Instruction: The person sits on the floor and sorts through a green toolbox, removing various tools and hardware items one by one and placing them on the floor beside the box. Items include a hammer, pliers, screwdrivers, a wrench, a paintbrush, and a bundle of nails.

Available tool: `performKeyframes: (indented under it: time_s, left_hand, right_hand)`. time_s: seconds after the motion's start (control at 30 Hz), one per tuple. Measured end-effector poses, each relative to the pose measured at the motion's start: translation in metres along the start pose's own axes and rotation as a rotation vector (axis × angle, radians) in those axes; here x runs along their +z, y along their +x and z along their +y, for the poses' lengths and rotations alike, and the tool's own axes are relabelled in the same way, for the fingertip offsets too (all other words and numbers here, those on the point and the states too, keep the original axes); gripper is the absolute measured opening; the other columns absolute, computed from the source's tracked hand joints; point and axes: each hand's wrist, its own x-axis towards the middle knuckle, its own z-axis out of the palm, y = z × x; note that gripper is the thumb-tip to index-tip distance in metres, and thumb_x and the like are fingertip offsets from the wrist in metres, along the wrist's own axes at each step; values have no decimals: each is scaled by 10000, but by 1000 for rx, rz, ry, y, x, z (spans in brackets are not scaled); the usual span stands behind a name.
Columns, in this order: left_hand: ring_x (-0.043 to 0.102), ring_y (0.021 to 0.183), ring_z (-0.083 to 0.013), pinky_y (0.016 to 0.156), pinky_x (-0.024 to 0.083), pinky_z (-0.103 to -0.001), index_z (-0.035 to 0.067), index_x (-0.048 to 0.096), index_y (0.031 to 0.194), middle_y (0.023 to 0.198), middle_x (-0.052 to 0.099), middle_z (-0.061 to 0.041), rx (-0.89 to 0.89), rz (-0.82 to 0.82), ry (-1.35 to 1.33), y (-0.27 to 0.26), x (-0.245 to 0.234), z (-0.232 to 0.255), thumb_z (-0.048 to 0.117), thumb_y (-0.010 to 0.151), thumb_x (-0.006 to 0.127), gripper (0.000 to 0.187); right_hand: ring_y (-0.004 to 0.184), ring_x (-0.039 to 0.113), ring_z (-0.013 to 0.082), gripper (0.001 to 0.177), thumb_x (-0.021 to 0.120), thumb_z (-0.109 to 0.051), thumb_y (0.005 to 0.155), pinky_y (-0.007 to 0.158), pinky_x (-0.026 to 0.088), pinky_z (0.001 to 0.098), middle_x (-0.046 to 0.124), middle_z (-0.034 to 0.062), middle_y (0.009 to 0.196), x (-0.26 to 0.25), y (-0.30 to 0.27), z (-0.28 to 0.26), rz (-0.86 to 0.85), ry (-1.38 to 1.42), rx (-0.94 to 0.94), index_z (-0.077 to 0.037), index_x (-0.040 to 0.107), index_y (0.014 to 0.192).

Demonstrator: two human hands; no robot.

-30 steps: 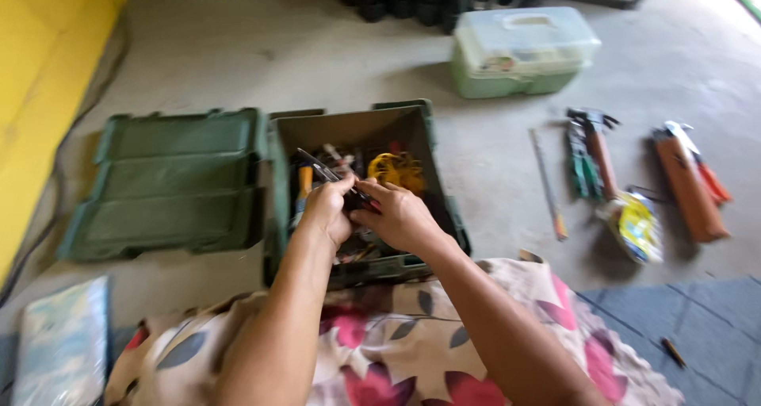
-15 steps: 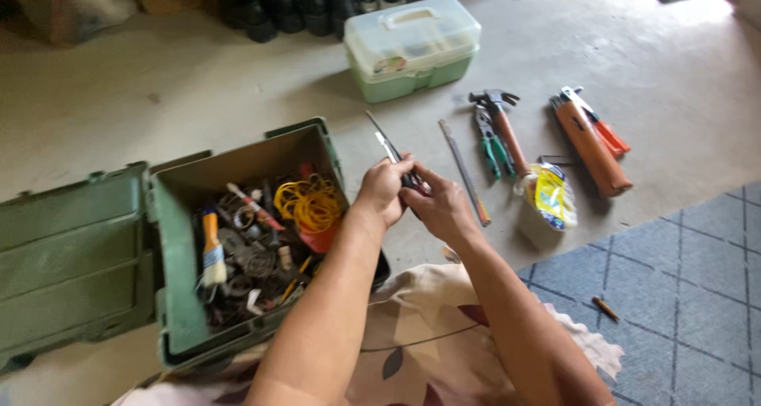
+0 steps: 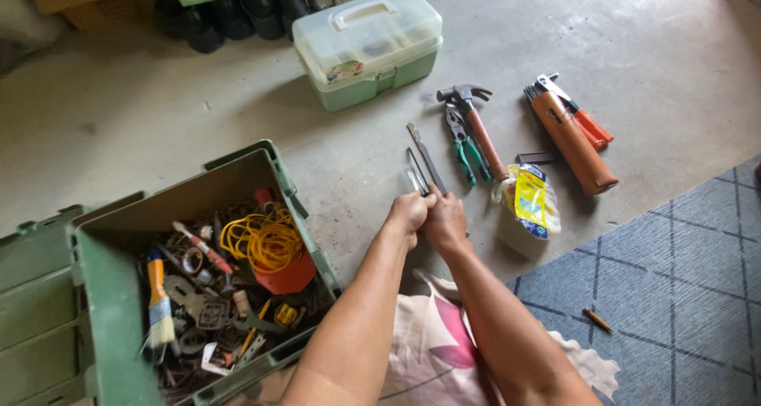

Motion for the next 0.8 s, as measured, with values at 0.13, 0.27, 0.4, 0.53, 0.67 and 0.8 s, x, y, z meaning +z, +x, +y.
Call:
performKeyframes:
  time_s: [0.13, 0.27, 0.4, 0.53, 0.67, 0.8]
  left_hand:
    - [659, 1139, -294, 974, 517, -402, -27, 577, 1359, 1259, 682, -214, 24, -48, -14, 7, -4, 1, 164, 962, 591, 440]
    - [631, 1200, -275, 1029, 481, -372, -27, 543, 1419, 1333, 654, -219, 36, -119, -56, 15, -3, 13, 142, 967, 598, 485]
    - [607, 1227, -253, 1064, 453, -347, 5, 499, 1473, 1380, 626, -201, 106, -212, -141, 28, 12, 15, 107, 975, 570, 514]
    - [589, 1264, -235, 1099, 437, -345, -6, 446, 1492, 1403, 607, -165, 163, -319, -201, 37, 24, 10, 85, 985, 571, 529]
    - [584, 1239, -231, 1064, 446, -359, 9, 459, 1496, 1385, 610, -166, 159, -338, -182, 36, 27, 10, 123, 991, 562, 527]
    - [586, 1236, -222, 1047, 448, -357, 25, 463, 1496, 1383, 615, -169, 152, -306, -103, 27, 25, 15, 151, 998, 564, 524]
  right_hand:
    - [1166, 507, 393, 711, 722, -199, 837, 954, 506, 473, 530, 177, 1232, 11, 4, -1, -39, -47, 23, -249, 467, 1499]
    - [1167, 496, 397, 649, 682, -201, 877, 934, 508, 491, 524, 185, 1225, 11, 16, 1, 18, -23, -19, -234, 478, 1493]
    - [1177, 499, 417, 667, 680, -218, 905, 950, 508, 497, 516, 210, 1262, 0, 39, 11, 29, -136, -64, -224, 454, 1532]
    - [1215, 480, 415, 816, 766, -228, 789, 982, 498, 489, 495, 207, 1305, -13, 58, 18, -36, -222, -26, -232, 418, 1526]
    - [1231, 485, 415, 767, 758, -232, 821, 974, 507, 498, 498, 188, 1336, -19, 63, 18, -31, -195, -21, -268, 433, 1515]
    - [1224, 509, 420, 753, 744, -235, 844, 969, 522, 497, 508, 186, 1340, -16, 59, 15, -40, -230, -17, -241, 428, 1527]
